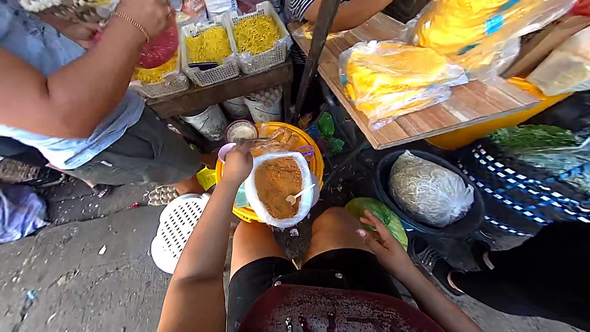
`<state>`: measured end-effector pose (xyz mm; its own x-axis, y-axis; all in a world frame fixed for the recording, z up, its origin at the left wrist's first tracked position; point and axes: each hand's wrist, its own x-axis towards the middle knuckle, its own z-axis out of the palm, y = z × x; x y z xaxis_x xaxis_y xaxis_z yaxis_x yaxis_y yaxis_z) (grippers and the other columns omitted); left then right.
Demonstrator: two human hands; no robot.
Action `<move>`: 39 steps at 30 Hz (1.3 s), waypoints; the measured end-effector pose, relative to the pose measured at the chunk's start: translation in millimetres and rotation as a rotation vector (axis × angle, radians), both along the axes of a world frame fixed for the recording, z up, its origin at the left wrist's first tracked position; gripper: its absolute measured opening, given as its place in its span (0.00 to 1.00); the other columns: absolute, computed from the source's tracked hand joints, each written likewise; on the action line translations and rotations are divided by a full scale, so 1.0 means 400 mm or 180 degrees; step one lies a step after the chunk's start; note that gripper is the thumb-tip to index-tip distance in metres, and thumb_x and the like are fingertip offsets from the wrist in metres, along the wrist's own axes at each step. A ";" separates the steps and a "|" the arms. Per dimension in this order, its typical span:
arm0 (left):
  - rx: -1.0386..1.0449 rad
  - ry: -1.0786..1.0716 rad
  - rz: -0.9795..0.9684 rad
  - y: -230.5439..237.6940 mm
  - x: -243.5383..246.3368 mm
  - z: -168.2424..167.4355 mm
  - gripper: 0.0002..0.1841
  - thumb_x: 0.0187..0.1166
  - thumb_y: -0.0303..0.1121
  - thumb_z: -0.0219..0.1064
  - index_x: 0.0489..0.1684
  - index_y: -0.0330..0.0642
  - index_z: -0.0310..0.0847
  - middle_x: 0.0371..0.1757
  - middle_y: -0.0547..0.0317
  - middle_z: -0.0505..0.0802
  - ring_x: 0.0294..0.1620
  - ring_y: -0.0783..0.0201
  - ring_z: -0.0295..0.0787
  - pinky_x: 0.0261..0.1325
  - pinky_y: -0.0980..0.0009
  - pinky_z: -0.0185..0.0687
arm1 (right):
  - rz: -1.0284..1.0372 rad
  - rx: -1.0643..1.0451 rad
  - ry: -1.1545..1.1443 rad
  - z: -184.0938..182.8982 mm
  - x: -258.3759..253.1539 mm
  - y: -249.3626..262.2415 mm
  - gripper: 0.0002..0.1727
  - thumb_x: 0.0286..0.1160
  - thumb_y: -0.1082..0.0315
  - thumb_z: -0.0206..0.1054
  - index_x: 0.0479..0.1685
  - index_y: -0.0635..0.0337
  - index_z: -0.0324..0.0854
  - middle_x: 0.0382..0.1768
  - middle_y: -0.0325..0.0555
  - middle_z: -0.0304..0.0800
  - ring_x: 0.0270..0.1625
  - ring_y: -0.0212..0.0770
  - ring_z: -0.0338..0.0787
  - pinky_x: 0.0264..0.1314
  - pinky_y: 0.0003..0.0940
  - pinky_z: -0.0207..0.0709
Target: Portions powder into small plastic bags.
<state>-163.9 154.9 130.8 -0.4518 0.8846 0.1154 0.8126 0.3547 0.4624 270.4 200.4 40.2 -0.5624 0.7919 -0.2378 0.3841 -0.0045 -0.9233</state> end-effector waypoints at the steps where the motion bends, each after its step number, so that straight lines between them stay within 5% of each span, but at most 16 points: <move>1: 0.0127 -0.0100 0.0265 -0.050 -0.015 0.007 0.18 0.87 0.27 0.56 0.69 0.34 0.82 0.70 0.39 0.87 0.72 0.43 0.83 0.77 0.44 0.76 | 0.0056 0.0116 -0.0064 -0.015 -0.009 -0.001 0.41 0.80 0.52 0.61 0.91 0.63 0.56 0.79 0.65 0.73 0.64 0.49 0.89 0.62 0.43 0.85; 4: 0.0181 -0.0566 0.1312 -0.185 -0.050 -0.013 0.17 0.87 0.33 0.59 0.66 0.33 0.82 0.59 0.38 0.91 0.58 0.42 0.90 0.65 0.41 0.83 | 0.0392 0.0633 -0.0086 -0.059 -0.054 -0.028 0.41 0.81 0.49 0.58 0.89 0.67 0.58 0.78 0.68 0.74 0.64 0.51 0.89 0.62 0.43 0.86; 7: -0.0118 -0.1143 0.1903 -0.247 -0.062 -0.084 0.17 0.86 0.38 0.64 0.57 0.30 0.85 0.52 0.35 0.92 0.56 0.39 0.90 0.65 0.37 0.80 | 0.0755 0.1185 0.0153 -0.109 -0.110 -0.075 0.38 0.83 0.51 0.59 0.84 0.73 0.64 0.73 0.70 0.79 0.59 0.51 0.92 0.59 0.42 0.88; 11: -0.0883 -0.1409 0.1790 -0.231 -0.036 -0.184 0.19 0.87 0.39 0.60 0.64 0.34 0.84 0.62 0.36 0.91 0.68 0.40 0.86 0.73 0.39 0.76 | 0.1098 0.1320 0.0373 -0.169 -0.153 -0.116 0.37 0.84 0.52 0.60 0.82 0.74 0.67 0.70 0.69 0.81 0.58 0.49 0.93 0.60 0.39 0.88; 16: -0.1147 -0.1403 0.1846 -0.175 -0.003 -0.225 0.30 0.80 0.48 0.70 0.73 0.35 0.77 0.76 0.33 0.80 0.79 0.38 0.77 0.79 0.41 0.72 | 0.0996 0.1162 0.0259 -0.169 -0.153 -0.122 0.36 0.84 0.54 0.59 0.83 0.73 0.66 0.70 0.67 0.81 0.57 0.44 0.93 0.59 0.34 0.87; 24: -0.0677 -0.1548 0.1463 -0.234 -0.033 -0.237 0.15 0.85 0.36 0.65 0.55 0.31 0.86 0.62 0.37 0.88 0.68 0.45 0.84 0.75 0.47 0.75 | 0.0840 0.1062 0.0110 -0.150 -0.157 -0.122 0.35 0.84 0.54 0.58 0.82 0.72 0.67 0.69 0.66 0.82 0.59 0.48 0.92 0.61 0.38 0.86; 27: -0.0511 -0.1497 0.1382 -0.237 -0.037 -0.243 0.17 0.86 0.36 0.64 0.61 0.30 0.83 0.65 0.34 0.86 0.71 0.44 0.82 0.77 0.49 0.73 | 0.0888 0.1036 0.0111 -0.153 -0.163 -0.120 0.35 0.84 0.55 0.57 0.82 0.72 0.67 0.69 0.67 0.82 0.60 0.48 0.91 0.61 0.38 0.86; 31: -0.0714 -0.1468 0.1558 -0.212 -0.034 -0.243 0.34 0.75 0.48 0.75 0.74 0.33 0.77 0.77 0.30 0.79 0.79 0.37 0.75 0.81 0.43 0.70 | 0.1023 0.1028 0.0079 -0.162 -0.177 -0.121 0.35 0.83 0.55 0.57 0.83 0.73 0.66 0.69 0.68 0.82 0.58 0.48 0.92 0.60 0.38 0.86; 35: -0.0736 -0.1523 0.1663 -0.194 -0.042 -0.228 0.19 0.84 0.40 0.67 0.61 0.34 0.85 0.74 0.35 0.82 0.78 0.42 0.77 0.81 0.45 0.71 | 0.1078 0.1185 0.0093 -0.187 -0.189 -0.108 0.36 0.82 0.53 0.55 0.81 0.73 0.68 0.66 0.66 0.85 0.57 0.49 0.92 0.59 0.41 0.86; 39: -0.0426 -0.1216 0.1354 -0.209 -0.020 -0.227 0.16 0.87 0.34 0.59 0.61 0.35 0.88 0.72 0.39 0.85 0.79 0.46 0.77 0.84 0.51 0.69 | 0.0961 0.1264 0.0071 -0.185 -0.161 -0.106 0.36 0.84 0.52 0.54 0.81 0.73 0.67 0.66 0.68 0.84 0.60 0.50 0.91 0.62 0.41 0.85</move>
<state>-171.8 71.2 40.1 -0.7578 0.6121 -0.2258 0.3705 0.6886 0.6233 205.9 158.0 -33.8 -0.7821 0.6199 0.0638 0.2942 0.4576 -0.8391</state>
